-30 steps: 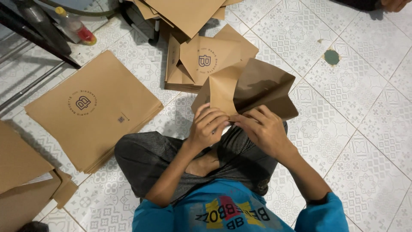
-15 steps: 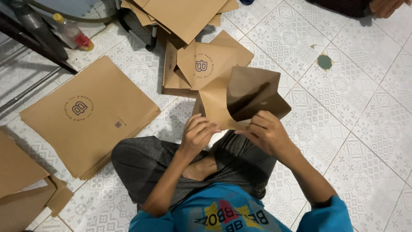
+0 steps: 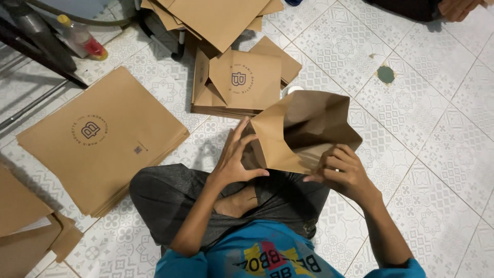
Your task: The person sits on the floor and folds flat brown paper bags into a three-dimensional shape by hand. They repeatedly pick up a bag, fold the bottom and sides to create a base, and then place the finished bag onto a stack.
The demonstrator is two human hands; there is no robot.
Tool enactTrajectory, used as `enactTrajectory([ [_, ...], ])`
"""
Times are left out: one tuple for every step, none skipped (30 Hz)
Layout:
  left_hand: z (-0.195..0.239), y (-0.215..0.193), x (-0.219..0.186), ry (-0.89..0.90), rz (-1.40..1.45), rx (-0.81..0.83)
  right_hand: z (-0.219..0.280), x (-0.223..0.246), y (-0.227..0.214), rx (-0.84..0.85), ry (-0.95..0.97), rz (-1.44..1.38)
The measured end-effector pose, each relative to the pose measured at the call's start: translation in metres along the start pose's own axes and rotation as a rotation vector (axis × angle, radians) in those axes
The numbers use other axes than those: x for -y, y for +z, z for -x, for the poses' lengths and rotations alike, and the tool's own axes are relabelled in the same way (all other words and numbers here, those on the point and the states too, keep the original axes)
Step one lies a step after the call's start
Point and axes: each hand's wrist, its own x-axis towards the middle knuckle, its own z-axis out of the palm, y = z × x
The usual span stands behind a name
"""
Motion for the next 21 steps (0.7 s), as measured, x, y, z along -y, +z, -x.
enactTrajectory([
  [0.0, 0.002, 0.003, 0.001, 0.002, 0.002, 0.002, 0.0, -0.002, 0.0, 0.002, 0.002],
  [0.0, 0.004, 0.006, 0.019, -0.004, 0.043, 0.004, 0.0, -0.005, 0.072, 0.052, 0.009],
  [0.0, 0.006, 0.008, 0.037, -0.01, 0.083, 0.006, 0.0, -0.007, 0.144, 0.101, 0.015],
  [0.0, 0.005, 0.012, 0.039, -0.009, 0.089, 0.003, -0.001, -0.014, 0.141, 0.107, 0.017],
  [0.0, 0.003, 0.016, 0.086, 0.005, 0.102, 0.001, -0.002, -0.021, 0.196, 0.16, 0.04],
  [0.0, 0.001, 0.019, 0.133, 0.016, 0.111, -0.003, -0.004, -0.028, 0.249, 0.21, 0.06],
  [-0.001, -0.005, 0.025, 0.134, 0.015, 0.114, -0.002, -0.012, -0.034, 0.246, 0.212, 0.06],
  [-0.001, -0.011, 0.03, 0.147, 0.039, 0.076, -0.001, -0.019, -0.04, 0.289, 0.204, 0.159],
  [0.0, -0.017, 0.035, 0.16, 0.062, 0.038, 0.001, -0.025, -0.047, 0.331, 0.195, 0.258],
  [0.001, -0.018, 0.043, 0.162, 0.059, 0.041, 0.0, -0.028, -0.047, 0.327, 0.196, 0.258],
  [0.002, -0.02, 0.05, 0.128, 0.016, 0.019, -0.001, -0.031, -0.047, 0.381, 0.2, 0.316],
  [0.005, -0.022, 0.057, 0.091, -0.029, -0.006, -0.002, -0.034, -0.047, 0.438, 0.2, 0.37],
  [0.002, -0.024, 0.056, 0.09, -0.034, -0.007, -0.006, -0.038, -0.042, 0.435, 0.197, 0.367],
  [-0.001, -0.026, 0.054, 0.08, -0.066, -0.025, -0.008, -0.041, -0.037, 0.399, 0.094, 0.449],
  [-0.004, -0.028, 0.053, 0.071, -0.097, -0.042, -0.011, -0.044, -0.033, 0.361, -0.01, 0.531],
  [-0.011, -0.029, 0.048, 0.071, -0.099, -0.039, -0.011, -0.046, -0.028, 0.359, -0.008, 0.53],
  [-0.018, -0.029, 0.044, 0.081, -0.127, -0.189, -0.011, -0.049, -0.024, 0.327, -0.072, 0.477],
  [-0.024, -0.031, 0.039, 0.089, -0.159, -0.344, -0.012, -0.052, -0.019, 0.293, -0.141, 0.422],
  [-0.025, -0.03, 0.032, 0.088, -0.164, -0.346, -0.016, -0.048, -0.009, 0.289, -0.145, 0.418],
  [-0.028, -0.029, 0.026, 0.092, -0.18, -0.454, -0.02, -0.045, 0.0, 0.245, -0.146, 0.34],
  [-0.03, -0.029, 0.02, 0.096, -0.196, -0.562, -0.025, -0.041, 0.01, 0.202, -0.148, 0.262],
])
